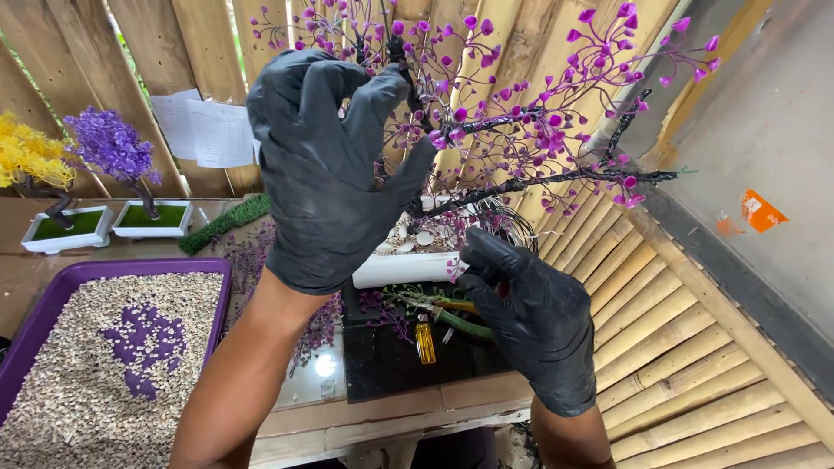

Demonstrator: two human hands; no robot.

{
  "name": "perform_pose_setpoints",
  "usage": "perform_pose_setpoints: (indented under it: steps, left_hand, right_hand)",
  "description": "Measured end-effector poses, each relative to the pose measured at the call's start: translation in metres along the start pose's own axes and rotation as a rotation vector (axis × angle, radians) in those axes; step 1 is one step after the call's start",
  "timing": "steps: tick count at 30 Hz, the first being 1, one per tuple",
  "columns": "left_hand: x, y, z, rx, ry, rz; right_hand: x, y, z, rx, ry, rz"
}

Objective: The person is meticulously assembling an artificial bonsai tree by attaching small purple flower clusters to a wire frame structure.

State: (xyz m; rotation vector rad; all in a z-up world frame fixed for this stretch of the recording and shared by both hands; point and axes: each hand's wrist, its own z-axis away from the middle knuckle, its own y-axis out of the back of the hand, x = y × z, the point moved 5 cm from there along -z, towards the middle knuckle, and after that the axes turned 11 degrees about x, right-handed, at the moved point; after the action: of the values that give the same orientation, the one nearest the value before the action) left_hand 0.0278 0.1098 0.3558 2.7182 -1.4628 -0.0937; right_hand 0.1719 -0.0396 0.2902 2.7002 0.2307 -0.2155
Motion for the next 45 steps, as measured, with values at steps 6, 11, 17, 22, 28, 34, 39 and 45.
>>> perform_pose_setpoints:
  steps: [6, 11, 17, 22, 28, 34, 39, 45]
  left_hand:
    - [0.015, -0.013, -0.008, 0.009, -0.091, -0.02]
    - [0.009, -0.039, 0.008, 0.173, 0.084, 0.162]
    - [-0.003, -0.053, 0.035, 0.033, -0.006, 0.324]
    - [0.009, -0.022, 0.021, 0.058, -0.355, 0.245]
    - [-0.001, 0.005, 0.02, 0.052, -0.251, 0.266]
    - [-0.007, 0.019, 0.021, 0.077, -0.198, 0.211]
    - [-0.014, 0.028, 0.028, 0.041, -0.116, 0.17]
    - [-0.029, 0.059, 0.03, 0.15, 0.054, 0.226]
  right_hand:
    - [-0.003, -0.021, 0.013, -0.164, 0.078, -0.216]
    - [-0.002, -0.021, 0.02, -0.164, 0.271, -0.052]
    - [0.007, -0.021, 0.022, -0.207, 0.297, -0.042]
    - [0.018, -0.017, 0.027, -0.196, 0.262, -0.103]
    - [0.026, -0.014, 0.028, -0.231, 0.188, -0.195]
    - [0.02, 0.007, 0.005, -0.027, 0.105, -0.126]
    - [0.004, 0.029, -0.015, 0.252, 0.137, -0.133]
    - [-0.004, -0.003, -0.003, -0.071, 0.198, -0.35]
